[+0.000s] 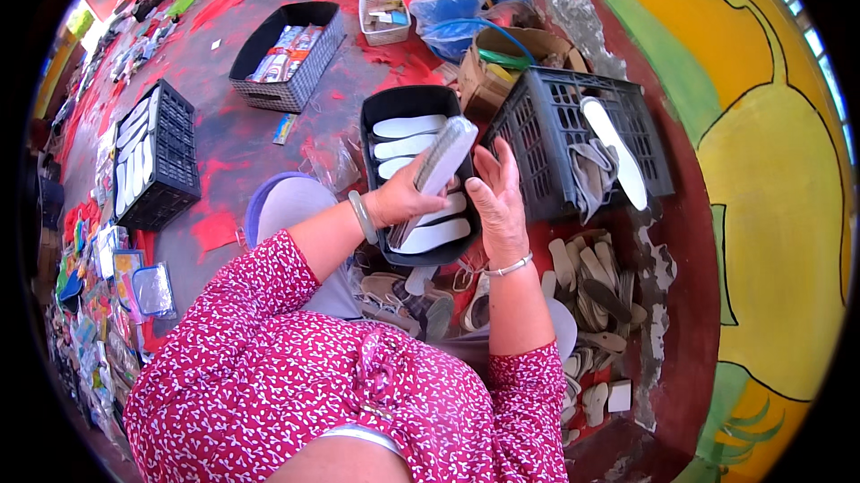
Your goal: The person sorts and wipes white shoe insoles by hand. They pick up stacks of insoles from crates and individual insoles from a pile on the floor, wipe one with a cloth, and place them into a plastic container.
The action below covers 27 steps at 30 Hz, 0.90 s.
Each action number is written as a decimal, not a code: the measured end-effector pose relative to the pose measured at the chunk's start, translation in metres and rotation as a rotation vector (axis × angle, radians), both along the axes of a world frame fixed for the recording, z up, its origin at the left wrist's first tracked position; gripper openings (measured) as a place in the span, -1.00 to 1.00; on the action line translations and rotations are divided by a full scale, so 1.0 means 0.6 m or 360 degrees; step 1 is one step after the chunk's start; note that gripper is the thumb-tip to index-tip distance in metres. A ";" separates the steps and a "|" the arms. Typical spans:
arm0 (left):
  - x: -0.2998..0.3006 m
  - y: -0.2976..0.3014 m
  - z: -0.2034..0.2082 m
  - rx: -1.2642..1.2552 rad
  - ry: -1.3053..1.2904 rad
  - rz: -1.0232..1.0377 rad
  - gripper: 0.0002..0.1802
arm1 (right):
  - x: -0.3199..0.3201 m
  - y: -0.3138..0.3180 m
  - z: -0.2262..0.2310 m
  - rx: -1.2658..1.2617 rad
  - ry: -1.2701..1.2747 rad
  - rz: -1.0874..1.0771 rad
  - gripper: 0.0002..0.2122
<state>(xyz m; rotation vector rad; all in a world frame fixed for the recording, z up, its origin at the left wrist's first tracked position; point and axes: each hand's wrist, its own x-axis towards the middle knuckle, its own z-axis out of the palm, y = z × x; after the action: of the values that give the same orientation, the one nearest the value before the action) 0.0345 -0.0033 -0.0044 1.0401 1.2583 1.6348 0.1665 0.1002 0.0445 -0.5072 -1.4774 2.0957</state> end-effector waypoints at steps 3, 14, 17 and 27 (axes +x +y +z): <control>0.029 0.005 0.002 -0.0054 0.0485 -0.0080 -0.17 | -0.007 -0.012 -0.004 0.0102 0.0135 0.0050 -0.08; 0.050 0.008 -0.025 -0.0312 0.0184 -0.0415 -0.19 | -0.017 -0.027 -0.027 0.0113 -0.0176 -0.0324 -0.40; 0.042 0.012 -0.010 -0.0194 0.0145 -0.0550 -0.15 | -0.016 -0.023 -0.021 -0.0009 -0.0139 -0.0364 -0.42; 0.026 0.009 -0.009 -0.0611 -0.0216 -0.0762 -0.36 | -0.010 0.009 -0.021 -0.0131 -0.0102 -0.0393 -0.37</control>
<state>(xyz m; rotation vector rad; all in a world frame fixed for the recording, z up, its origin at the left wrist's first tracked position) 0.0499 0.0021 -0.0099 0.8860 1.0739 1.0327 0.1602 0.1054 0.0317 -0.7545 -1.2940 1.9664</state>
